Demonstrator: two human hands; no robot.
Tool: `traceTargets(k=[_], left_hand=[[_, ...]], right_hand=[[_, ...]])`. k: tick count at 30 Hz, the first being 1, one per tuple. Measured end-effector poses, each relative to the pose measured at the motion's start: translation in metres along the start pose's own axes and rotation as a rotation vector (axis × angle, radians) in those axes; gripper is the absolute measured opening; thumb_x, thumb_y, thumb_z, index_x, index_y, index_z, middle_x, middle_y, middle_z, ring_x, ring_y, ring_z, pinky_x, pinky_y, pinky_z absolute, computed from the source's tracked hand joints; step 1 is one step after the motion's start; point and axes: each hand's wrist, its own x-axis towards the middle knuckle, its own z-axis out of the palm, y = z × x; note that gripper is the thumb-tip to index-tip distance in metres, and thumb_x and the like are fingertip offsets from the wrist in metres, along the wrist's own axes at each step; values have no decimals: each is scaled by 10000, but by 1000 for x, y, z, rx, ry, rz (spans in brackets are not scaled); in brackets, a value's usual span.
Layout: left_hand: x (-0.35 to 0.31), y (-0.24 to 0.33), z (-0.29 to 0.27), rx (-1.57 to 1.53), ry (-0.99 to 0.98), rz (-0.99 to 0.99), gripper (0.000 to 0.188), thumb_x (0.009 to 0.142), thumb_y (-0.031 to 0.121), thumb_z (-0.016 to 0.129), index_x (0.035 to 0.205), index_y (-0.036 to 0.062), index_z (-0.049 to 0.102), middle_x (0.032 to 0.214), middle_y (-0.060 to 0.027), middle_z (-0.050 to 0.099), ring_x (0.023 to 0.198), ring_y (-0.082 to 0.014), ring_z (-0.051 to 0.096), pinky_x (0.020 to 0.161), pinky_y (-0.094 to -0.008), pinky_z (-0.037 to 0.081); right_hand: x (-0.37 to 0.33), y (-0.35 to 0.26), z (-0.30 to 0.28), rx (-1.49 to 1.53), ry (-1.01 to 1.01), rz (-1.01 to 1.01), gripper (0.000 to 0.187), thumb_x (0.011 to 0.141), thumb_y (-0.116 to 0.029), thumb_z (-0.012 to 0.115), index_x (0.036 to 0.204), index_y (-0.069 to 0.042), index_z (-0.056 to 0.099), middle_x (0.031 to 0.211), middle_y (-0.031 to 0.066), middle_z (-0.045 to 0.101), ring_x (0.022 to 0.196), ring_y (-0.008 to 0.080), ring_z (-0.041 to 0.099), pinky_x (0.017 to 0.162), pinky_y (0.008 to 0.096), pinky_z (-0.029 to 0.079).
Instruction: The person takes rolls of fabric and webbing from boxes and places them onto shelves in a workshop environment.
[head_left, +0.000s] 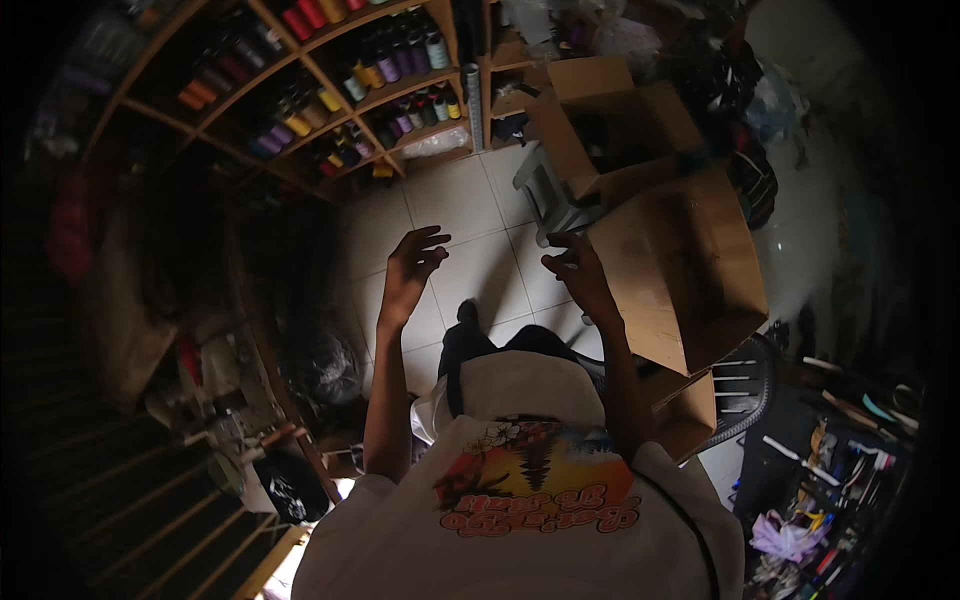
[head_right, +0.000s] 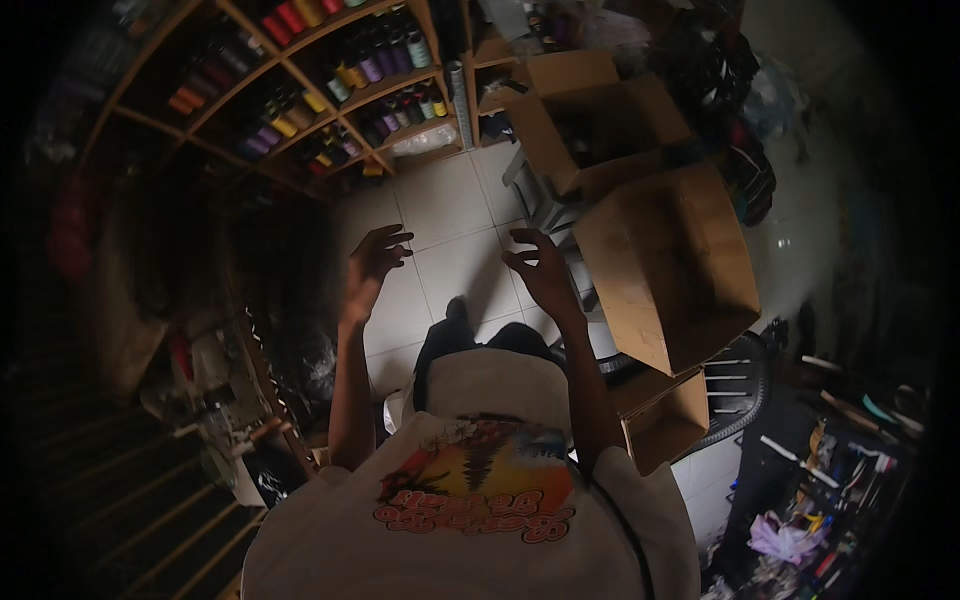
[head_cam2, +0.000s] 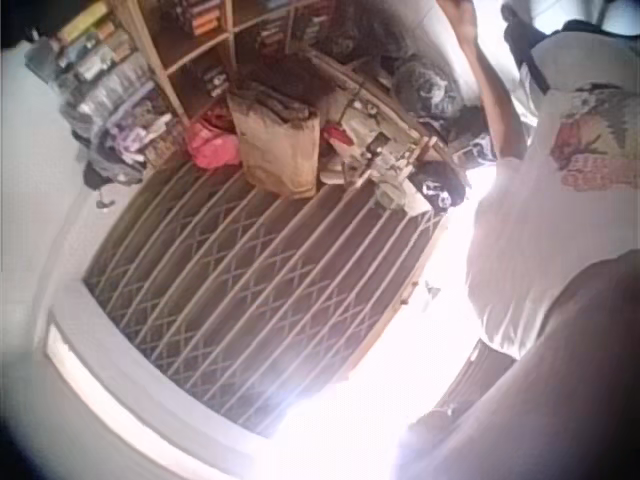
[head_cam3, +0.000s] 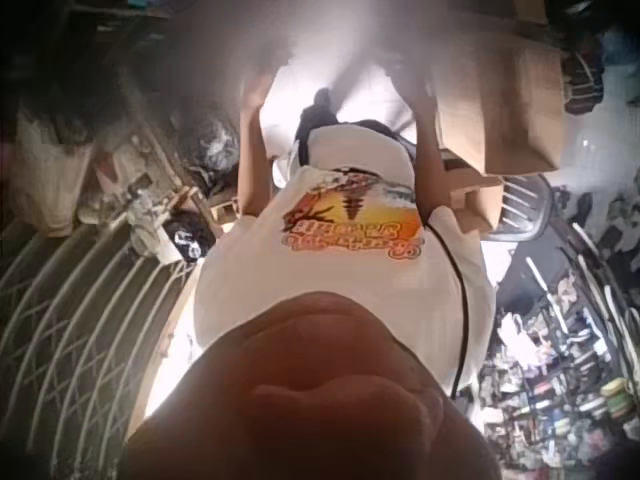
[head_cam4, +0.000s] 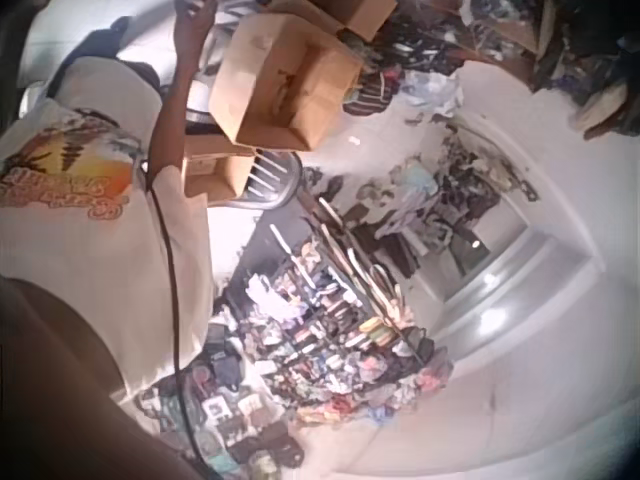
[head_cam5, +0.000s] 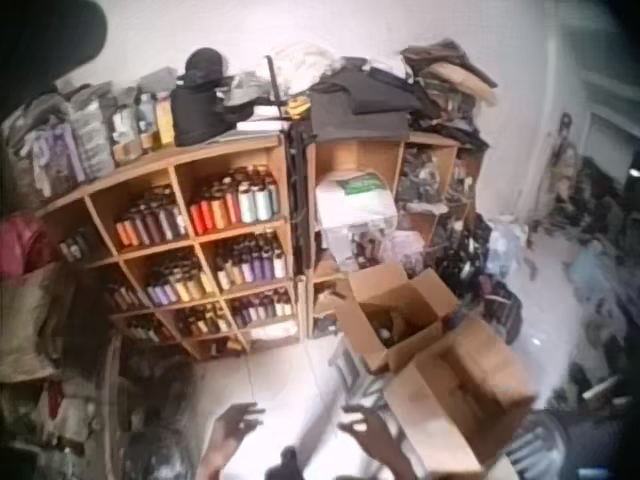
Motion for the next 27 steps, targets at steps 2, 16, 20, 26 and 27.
traceTargets(k=[2,16,20,26,27], left_hand=[[68,8,8,118,-91,34,349,918,62,626,1252,4,543,1153,-108,675,921,-178,645,813,-310,515],[401,-46,185,304,-646,-96,318,920,101,630,1218,12,566,1146,-85,648,1005,-158,625,863,-297,501],[451,-76,240,354,-742,-192,326,926,117,608,1227,4,554,1151,-130,645,1052,-207,634,903,-327,489],[492,-193,365,643,-789,160,295,923,150,585,1156,-30,560,1096,-252,633,1046,-417,605,898,-406,487],[500,-209,387,626,-756,177,280,917,161,588,1110,-42,577,1076,-268,630,1045,-440,589,893,-420,485]], right_hand=[[34,11,-11,11,96,39,468,868,-235,700,1263,-29,556,1240,137,598,1033,254,636,881,369,510],[268,84,-86,237,561,388,400,861,-142,676,1215,15,573,1150,162,651,1029,253,653,866,352,517],[324,122,-100,315,696,484,512,833,-191,693,1270,20,529,1180,199,626,1072,320,629,910,382,501],[398,212,-112,386,953,836,673,864,-383,649,1349,42,453,1321,272,538,1248,353,519,1047,416,386],[410,227,-116,364,1069,843,688,874,-414,633,1362,31,440,1339,272,521,1260,375,501,1046,430,385]])
